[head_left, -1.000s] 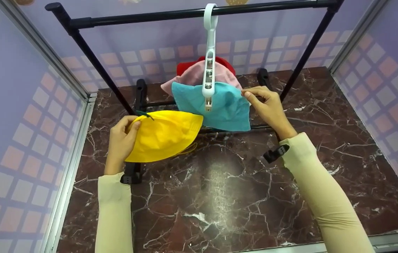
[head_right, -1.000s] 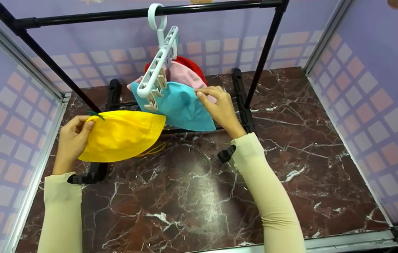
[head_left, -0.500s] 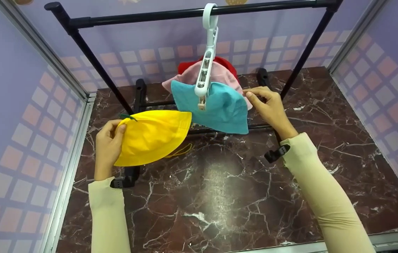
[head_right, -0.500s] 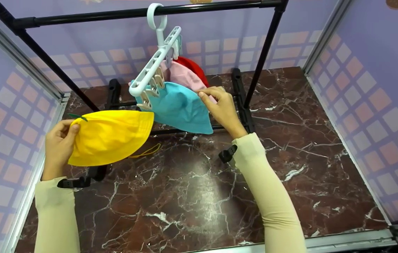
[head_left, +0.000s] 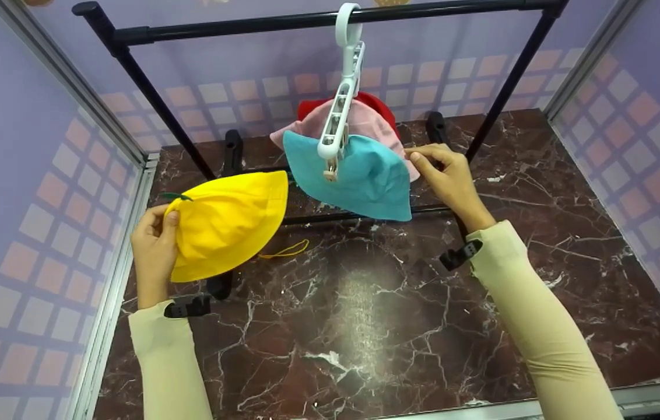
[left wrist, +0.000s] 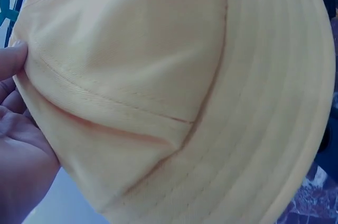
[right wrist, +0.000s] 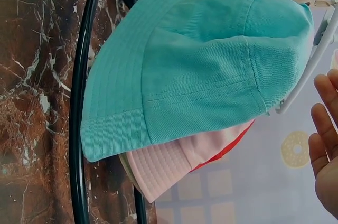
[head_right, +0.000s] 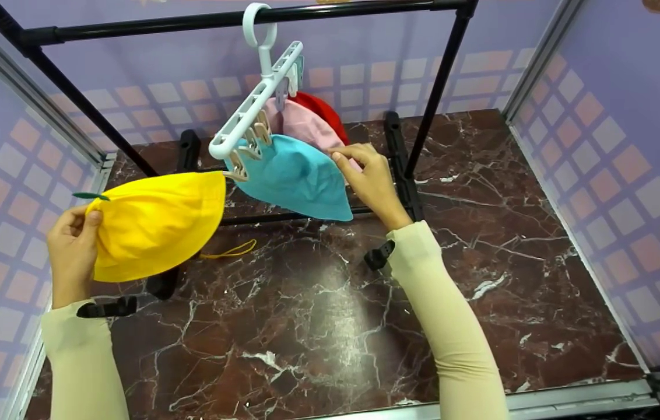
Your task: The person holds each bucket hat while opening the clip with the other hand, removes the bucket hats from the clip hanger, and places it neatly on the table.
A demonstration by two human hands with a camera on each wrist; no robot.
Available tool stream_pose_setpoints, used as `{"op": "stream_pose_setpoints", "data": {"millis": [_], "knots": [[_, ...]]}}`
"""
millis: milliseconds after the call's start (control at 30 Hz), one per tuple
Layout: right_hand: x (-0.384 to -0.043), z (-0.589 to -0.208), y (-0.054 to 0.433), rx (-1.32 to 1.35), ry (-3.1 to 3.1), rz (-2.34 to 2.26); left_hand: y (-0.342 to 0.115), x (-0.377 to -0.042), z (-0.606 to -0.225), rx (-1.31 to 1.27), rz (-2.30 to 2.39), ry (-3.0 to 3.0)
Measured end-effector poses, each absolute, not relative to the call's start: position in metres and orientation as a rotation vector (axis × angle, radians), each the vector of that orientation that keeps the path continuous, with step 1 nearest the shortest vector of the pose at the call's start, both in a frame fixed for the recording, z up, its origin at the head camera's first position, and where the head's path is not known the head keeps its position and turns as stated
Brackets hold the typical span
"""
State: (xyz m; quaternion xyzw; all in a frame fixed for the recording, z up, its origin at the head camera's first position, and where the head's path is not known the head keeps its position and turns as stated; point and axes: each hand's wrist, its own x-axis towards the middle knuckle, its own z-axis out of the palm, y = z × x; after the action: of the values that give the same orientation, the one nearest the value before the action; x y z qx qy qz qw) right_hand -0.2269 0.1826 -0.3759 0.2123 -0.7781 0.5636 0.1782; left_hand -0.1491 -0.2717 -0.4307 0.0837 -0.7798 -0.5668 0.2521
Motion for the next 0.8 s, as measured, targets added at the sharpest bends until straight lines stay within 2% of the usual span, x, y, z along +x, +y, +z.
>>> {"op": "stream_pose_setpoints", "data": {"millis": [800], "knots": [[-0.229, -0.381, 0.189, 0.575, -2.214, 1.599, -0.317, -0.149, -0.470, 0.606, -1.531, -1.955]]}}
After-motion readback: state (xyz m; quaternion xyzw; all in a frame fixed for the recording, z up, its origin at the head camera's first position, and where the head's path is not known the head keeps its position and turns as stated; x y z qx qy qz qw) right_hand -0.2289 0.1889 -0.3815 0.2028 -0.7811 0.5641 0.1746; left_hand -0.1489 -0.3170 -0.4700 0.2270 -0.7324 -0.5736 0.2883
